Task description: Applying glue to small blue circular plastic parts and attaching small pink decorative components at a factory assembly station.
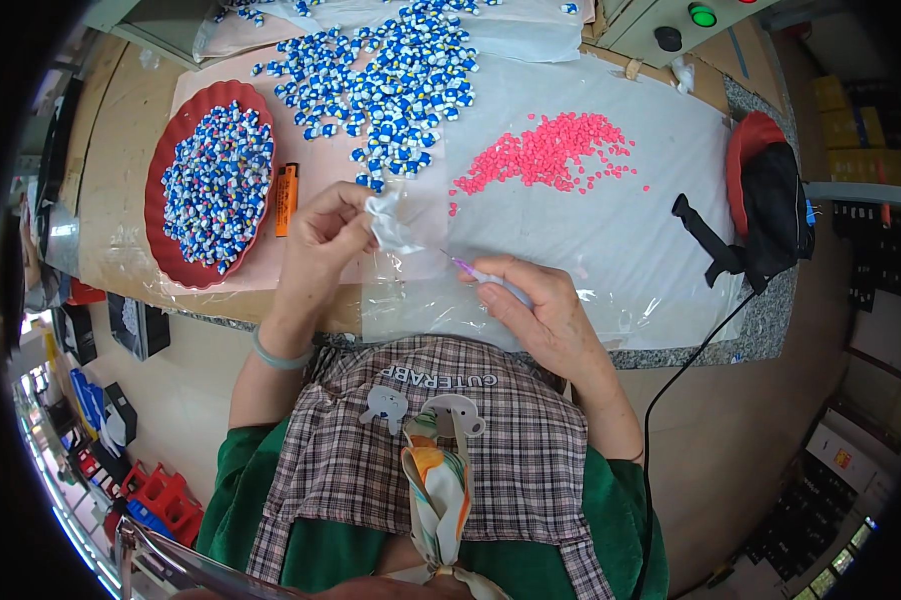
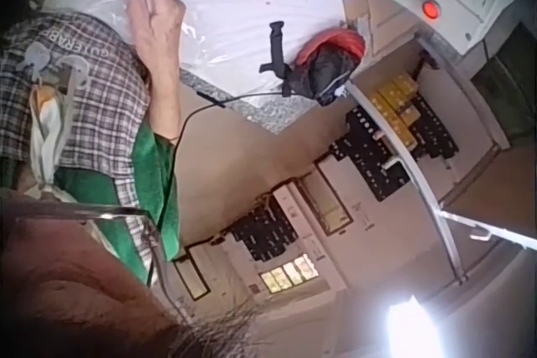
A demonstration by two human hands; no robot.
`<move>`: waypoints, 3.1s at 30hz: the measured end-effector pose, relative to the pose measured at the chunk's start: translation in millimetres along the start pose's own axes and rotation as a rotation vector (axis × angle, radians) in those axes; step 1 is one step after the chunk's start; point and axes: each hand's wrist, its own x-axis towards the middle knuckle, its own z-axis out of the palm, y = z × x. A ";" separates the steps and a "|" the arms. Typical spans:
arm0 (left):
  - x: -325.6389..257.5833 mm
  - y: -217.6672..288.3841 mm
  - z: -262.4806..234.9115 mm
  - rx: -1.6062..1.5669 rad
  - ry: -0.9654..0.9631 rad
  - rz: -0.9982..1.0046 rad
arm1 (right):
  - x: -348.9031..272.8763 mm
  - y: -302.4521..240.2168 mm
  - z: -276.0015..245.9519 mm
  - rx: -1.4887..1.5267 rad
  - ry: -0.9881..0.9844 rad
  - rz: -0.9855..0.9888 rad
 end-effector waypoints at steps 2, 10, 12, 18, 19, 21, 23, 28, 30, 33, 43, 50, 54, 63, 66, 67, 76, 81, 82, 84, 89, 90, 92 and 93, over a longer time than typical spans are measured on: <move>-3.6 -3.7 6.1 -0.072 -0.038 -0.005 | 2.2 3.5 2.4 0.012 -0.005 -0.095; -6.9 -8.8 20.5 -0.116 -0.136 -0.079 | 6.4 5.3 3.5 0.044 0.000 -0.080; -7.2 -10.3 21.9 -0.100 -0.124 -0.085 | 6.8 5.9 5.9 0.076 0.008 -0.057; -14.3 -23.6 47.4 -0.181 -0.353 -0.215 | 9.1 20.7 9.1 -0.116 0.205 -0.260; -14.5 -23.4 48.6 -0.177 -0.344 -0.212 | 7.7 22.8 7.8 -0.073 0.229 -0.221; -15.3 -21.1 48.6 -0.188 -0.291 -0.201 | 5.1 22.1 -3.5 -0.137 0.281 -0.266; -12.9 -2.1 40.2 0.145 -0.182 -0.051 | -0.9 27.1 -23.2 -0.181 0.445 -0.264; 6.1 -3.8 -4.6 0.949 0.234 0.581 | -22.3 26.0 -81.2 -0.433 0.704 -0.021; 9.0 -1.4 -6.2 1.010 0.314 0.496 | -26.0 24.8 -88.2 -0.617 0.707 0.042; 16.5 0.8 -3.4 1.177 0.234 0.575 | -28.0 17.5 -88.2 -0.729 0.702 0.031; 16.1 -9.5 -6.0 1.315 0.072 0.715 | -15.6 10.0 -56.1 -0.317 0.592 -0.121; 1.1 5.0 6.0 0.597 -0.005 0.244 | 4.0 17.5 -29.0 0.157 0.349 -0.169; -8.1 -5.8 13.8 -0.138 -0.062 -0.078 | 15.0 18.9 -24.9 0.135 0.292 -0.313; -13.6 -8.0 23.3 -0.188 -0.064 -0.194 | 20.4 0.1 -1.2 0.160 0.483 -0.400; -14.1 -12.1 23.7 -0.228 -0.074 -0.164 | 15.3 -0.8 1.0 0.050 0.505 -0.451; -14.4 -12.7 24.1 -0.230 -0.073 -0.165 | 13.1 -2.0 1.7 -0.005 0.505 -0.466; -16.3 -18.5 25.6 -0.309 -0.089 -0.172 | 5.5 -3.1 6.5 -0.233 0.502 -0.536; -16.1 -17.6 25.7 -0.295 -0.118 -0.170 | 4.4 -0.2 7.1 -0.307 0.489 -0.536; -16.1 -18.0 25.5 -0.296 -0.117 -0.171 | 5.1 0.1 7.0 -0.320 0.486 -0.548; -16.1 -19.3 24.9 -0.290 -0.120 -0.169 | 5.3 0.1 7.0 -0.334 0.481 -0.559; -16.0 -19.7 25.7 -0.296 -0.120 -0.171 | 5.4 -0.6 7.7 -0.327 0.481 -0.543; -16.1 -19.9 25.7 -0.297 -0.116 -0.178 | 5.7 -1.2 7.8 -0.328 0.481 -0.543; -15.8 -20.8 25.3 -0.294 -0.122 -0.178 | 6.6 -2.9 8.2 -0.350 0.469 -0.545; -15.7 -21.0 25.1 -0.290 -0.128 -0.178 | 7.0 -3.6 8.6 -0.350 0.469 -0.545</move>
